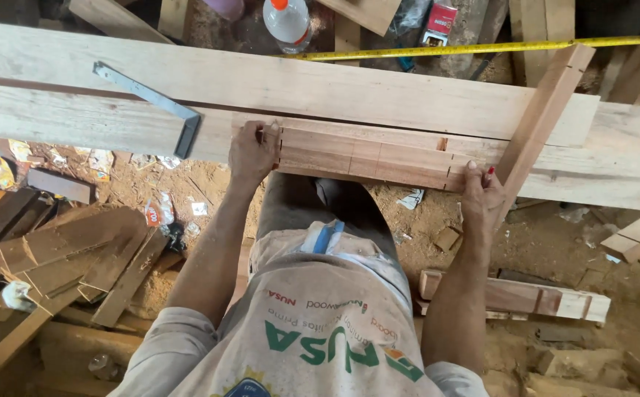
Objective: Measuring and marking lines on wooden boards using a carpenter's square and a pencil in a workshop environment.
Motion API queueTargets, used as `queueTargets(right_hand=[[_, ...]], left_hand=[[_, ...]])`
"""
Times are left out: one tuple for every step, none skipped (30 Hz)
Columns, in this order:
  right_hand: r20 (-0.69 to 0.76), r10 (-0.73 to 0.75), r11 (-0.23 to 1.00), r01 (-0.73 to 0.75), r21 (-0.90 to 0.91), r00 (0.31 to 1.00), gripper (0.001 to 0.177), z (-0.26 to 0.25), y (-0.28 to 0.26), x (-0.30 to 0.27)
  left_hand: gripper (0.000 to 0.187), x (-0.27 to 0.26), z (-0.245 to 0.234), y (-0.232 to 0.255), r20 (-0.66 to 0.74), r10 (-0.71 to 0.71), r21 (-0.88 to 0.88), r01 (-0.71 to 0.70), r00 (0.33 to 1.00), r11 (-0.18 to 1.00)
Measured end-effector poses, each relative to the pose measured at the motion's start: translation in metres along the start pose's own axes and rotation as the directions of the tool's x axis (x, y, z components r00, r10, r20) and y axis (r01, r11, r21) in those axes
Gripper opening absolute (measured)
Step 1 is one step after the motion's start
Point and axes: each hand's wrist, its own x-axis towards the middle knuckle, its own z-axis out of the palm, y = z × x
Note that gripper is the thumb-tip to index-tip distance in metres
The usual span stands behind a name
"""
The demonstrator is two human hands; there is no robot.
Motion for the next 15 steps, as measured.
queueTargets(right_hand=[[-0.025,0.012,0.997,-0.014,-0.071,1.0,0.034,0.004,0.02,0.007],[-0.022,0.01,0.997,-0.012,-0.077,1.0,0.034,0.001,0.007,0.006],[0.013,0.052,0.987,-0.049,-0.156,0.999,0.047,-0.002,-0.006,0.004],[0.047,0.1,0.967,-0.086,-0.238,0.994,0.061,-0.005,-0.019,0.0],[0.052,0.102,0.965,-0.086,-0.246,0.993,0.061,-0.004,-0.017,0.007],[0.07,0.111,0.948,-0.085,-0.306,0.991,0.066,-0.002,-0.014,0.014],[0.088,0.122,0.928,-0.082,-0.364,0.989,0.074,0.0,-0.012,0.02],[0.091,0.12,0.927,-0.078,-0.366,0.989,0.074,0.003,-0.024,0.017],[0.089,0.164,0.905,-0.114,-0.409,0.982,0.071,0.006,-0.036,0.014],[0.083,0.205,0.882,-0.147,-0.448,0.975,0.071,0.009,-0.048,0.012],[0.084,0.2,0.882,-0.142,-0.448,0.976,0.071,0.009,-0.04,0.017],[0.073,0.178,0.897,-0.131,-0.423,0.981,0.065,0.009,-0.031,0.021],[0.062,0.156,0.91,-0.119,-0.397,0.986,0.059,0.008,-0.022,0.024],[0.062,0.156,0.909,-0.119,-0.399,0.986,0.059,0.005,-0.024,0.024],[0.06,0.139,0.946,-0.115,-0.302,0.989,0.049,0.003,-0.026,0.023]], left_hand=[[0.045,-0.001,0.003,0.0,0.002,0.013,-0.018,-0.013,1.0,1.0],[0.045,0.001,-0.001,0.005,0.003,0.007,-0.022,-0.007,1.0,1.0],[0.049,0.003,-0.005,0.01,0.027,-0.002,-0.012,0.002,1.0,1.0],[0.052,0.002,-0.011,0.014,0.054,-0.014,0.001,0.014,0.998,1.0],[0.052,0.003,-0.012,0.02,0.058,-0.023,-0.001,0.023,0.998,1.0],[0.056,0.004,-0.015,0.025,0.078,-0.057,0.029,0.055,0.995,0.998],[0.06,0.004,-0.017,0.031,0.098,-0.092,0.059,0.086,0.991,0.995],[0.06,0.006,-0.016,0.031,0.097,-0.096,0.057,0.091,0.991,0.994],[0.06,0.007,-0.015,0.031,0.095,-0.11,0.046,0.107,0.989,0.993],[0.06,0.009,-0.014,0.032,0.092,-0.122,0.032,0.119,0.988,0.992],[0.06,0.01,-0.011,0.032,0.088,-0.123,0.028,0.121,0.988,0.992],[0.059,0.01,-0.009,0.031,0.084,-0.143,0.025,0.141,0.986,0.99],[0.057,0.011,-0.007,0.031,0.08,-0.162,0.021,0.161,0.984,0.987],[0.057,0.012,-0.006,0.032,0.081,-0.164,0.02,0.163,0.983,0.987],[0.052,0.012,-0.005,0.032,0.07,-0.163,0.0,0.163,0.984,0.987]])
